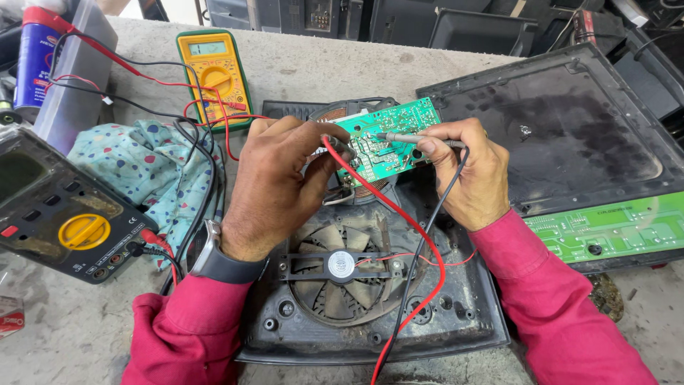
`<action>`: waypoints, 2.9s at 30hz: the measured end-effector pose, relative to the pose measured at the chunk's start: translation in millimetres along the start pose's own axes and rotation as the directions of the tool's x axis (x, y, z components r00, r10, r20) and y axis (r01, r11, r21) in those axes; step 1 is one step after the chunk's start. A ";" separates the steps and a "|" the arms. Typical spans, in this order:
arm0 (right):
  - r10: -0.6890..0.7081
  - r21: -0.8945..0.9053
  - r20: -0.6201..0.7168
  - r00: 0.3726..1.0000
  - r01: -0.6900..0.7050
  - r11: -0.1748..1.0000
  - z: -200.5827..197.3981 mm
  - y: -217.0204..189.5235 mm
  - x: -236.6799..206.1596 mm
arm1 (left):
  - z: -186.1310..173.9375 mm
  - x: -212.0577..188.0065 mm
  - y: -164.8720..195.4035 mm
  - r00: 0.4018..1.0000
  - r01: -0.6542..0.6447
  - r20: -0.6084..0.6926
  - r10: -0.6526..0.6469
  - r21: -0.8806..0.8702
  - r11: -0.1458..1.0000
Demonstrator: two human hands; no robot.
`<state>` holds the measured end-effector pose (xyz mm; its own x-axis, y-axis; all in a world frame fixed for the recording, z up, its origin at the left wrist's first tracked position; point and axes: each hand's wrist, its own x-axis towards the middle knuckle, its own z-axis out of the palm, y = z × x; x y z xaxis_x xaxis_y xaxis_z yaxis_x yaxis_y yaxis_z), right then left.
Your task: The person holds a green circuit board removed from an appliance and solders components on it using a soldering iron. They then probe points on the board with multimeter test leads, repositioning the board and continuing to test multiple points.
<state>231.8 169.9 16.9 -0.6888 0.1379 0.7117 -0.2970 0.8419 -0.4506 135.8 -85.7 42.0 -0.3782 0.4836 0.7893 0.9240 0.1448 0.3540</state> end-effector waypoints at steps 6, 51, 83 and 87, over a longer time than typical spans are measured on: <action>-0.006 -0.003 -0.002 1.000 0.006 1.000 0.2 -1.3 0.5 | -0.1 1.0 2.3 0.999 -0.012 0.039 0.013 -0.019 1.000; -0.067 0.050 0.073 0.995 0.064 0.997 19.1 2.9 -2.5 | 18.3 -9.0 -5.1 0.977 -0.005 0.207 -0.048 0.245 0.969; -0.011 -0.034 0.216 0.976 0.019 0.999 15.6 -6.7 41.1 | 3.6 -4.3 11.1 0.952 -0.074 0.306 0.013 0.189 0.979; 0.086 -0.006 0.258 0.962 -0.087 0.996 12.9 -4.4 42.1 | 2.6 -2.2 17.1 0.955 -0.060 0.297 -0.006 0.213 0.975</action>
<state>195.6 165.3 41.9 -0.8589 0.0702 0.5073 -0.2321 0.8296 -0.5079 152.6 -82.1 45.0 -0.3495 0.7176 0.6024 0.9360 0.2957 0.1908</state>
